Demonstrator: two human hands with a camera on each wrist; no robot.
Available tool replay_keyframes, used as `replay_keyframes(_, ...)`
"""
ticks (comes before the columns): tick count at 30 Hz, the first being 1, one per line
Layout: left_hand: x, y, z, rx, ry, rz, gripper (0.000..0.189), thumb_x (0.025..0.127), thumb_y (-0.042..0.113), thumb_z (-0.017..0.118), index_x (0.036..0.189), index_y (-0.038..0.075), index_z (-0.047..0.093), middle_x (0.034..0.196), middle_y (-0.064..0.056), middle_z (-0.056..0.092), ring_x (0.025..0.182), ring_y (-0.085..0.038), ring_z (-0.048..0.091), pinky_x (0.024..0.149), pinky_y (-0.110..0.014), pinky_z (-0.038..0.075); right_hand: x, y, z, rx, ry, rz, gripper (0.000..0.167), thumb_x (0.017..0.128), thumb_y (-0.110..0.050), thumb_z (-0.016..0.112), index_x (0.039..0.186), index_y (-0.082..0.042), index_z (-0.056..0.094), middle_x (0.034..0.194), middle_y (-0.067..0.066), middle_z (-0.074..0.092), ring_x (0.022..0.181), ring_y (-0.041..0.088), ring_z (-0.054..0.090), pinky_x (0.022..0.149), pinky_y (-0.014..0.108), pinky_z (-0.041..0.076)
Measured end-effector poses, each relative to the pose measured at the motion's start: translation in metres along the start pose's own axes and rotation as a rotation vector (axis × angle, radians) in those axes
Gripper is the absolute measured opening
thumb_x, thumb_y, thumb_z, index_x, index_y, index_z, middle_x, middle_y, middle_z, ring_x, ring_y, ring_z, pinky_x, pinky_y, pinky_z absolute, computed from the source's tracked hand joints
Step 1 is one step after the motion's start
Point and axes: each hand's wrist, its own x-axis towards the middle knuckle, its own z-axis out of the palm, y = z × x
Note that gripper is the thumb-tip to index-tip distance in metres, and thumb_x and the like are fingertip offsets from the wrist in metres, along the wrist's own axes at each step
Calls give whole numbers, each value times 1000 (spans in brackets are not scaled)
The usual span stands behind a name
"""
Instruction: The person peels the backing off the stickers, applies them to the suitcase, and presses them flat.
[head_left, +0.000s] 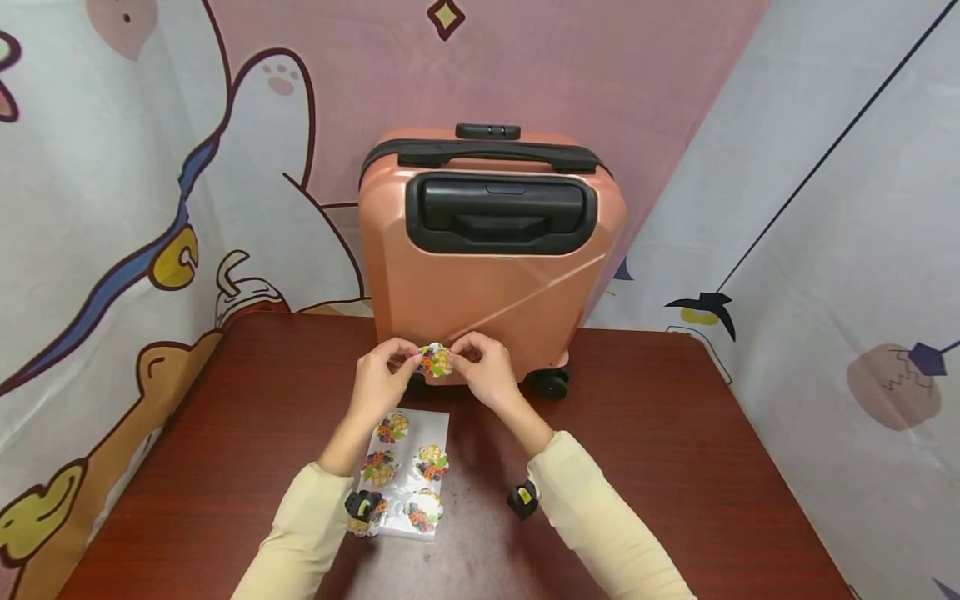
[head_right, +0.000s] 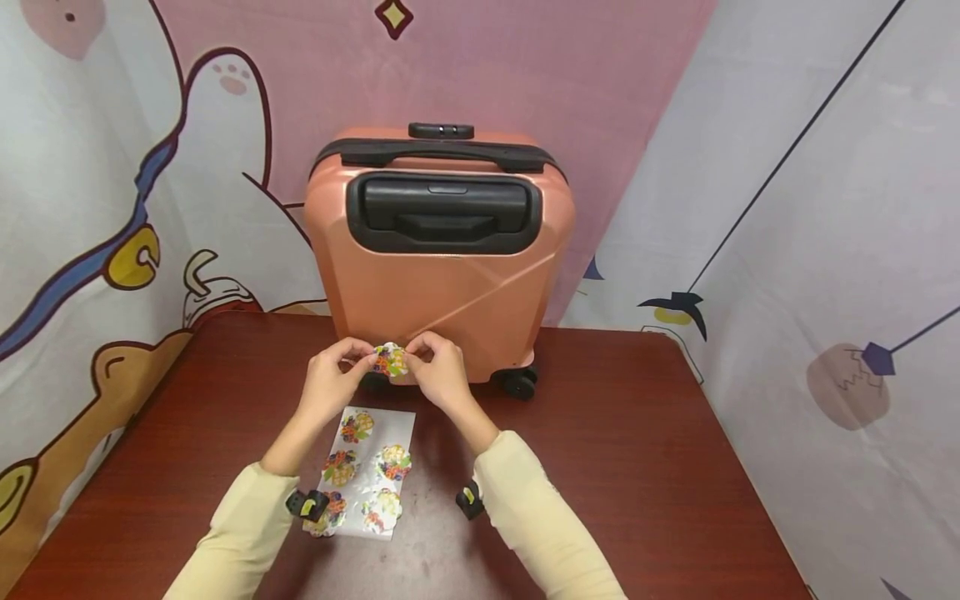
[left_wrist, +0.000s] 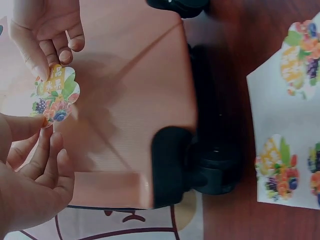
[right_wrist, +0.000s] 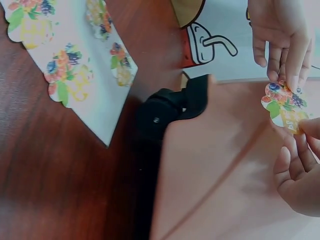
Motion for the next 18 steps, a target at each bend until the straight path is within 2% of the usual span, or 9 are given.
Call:
replay_keyframes(7, 10, 9, -4, 12, 31, 60, 4, 83, 4, 65, 84, 1, 64, 78, -9, 62, 71, -21, 58, 65, -36, 48, 7, -10, -4, 21, 35, 3, 6, 77, -3, 68, 78, 0, 63, 71, 7, 61, 63, 13, 53, 59, 23, 44)
replay_keyframes(18, 23, 22, -9, 0, 76, 104, 3, 82, 3, 65, 84, 0, 64, 78, -9, 61, 68, -19, 57, 63, -30, 46, 16, -25, -10, 28, 64, -25, 8, 80, -5, 67, 80, 1, 63, 74, 10, 62, 64, 13, 53, 59, 23, 44)
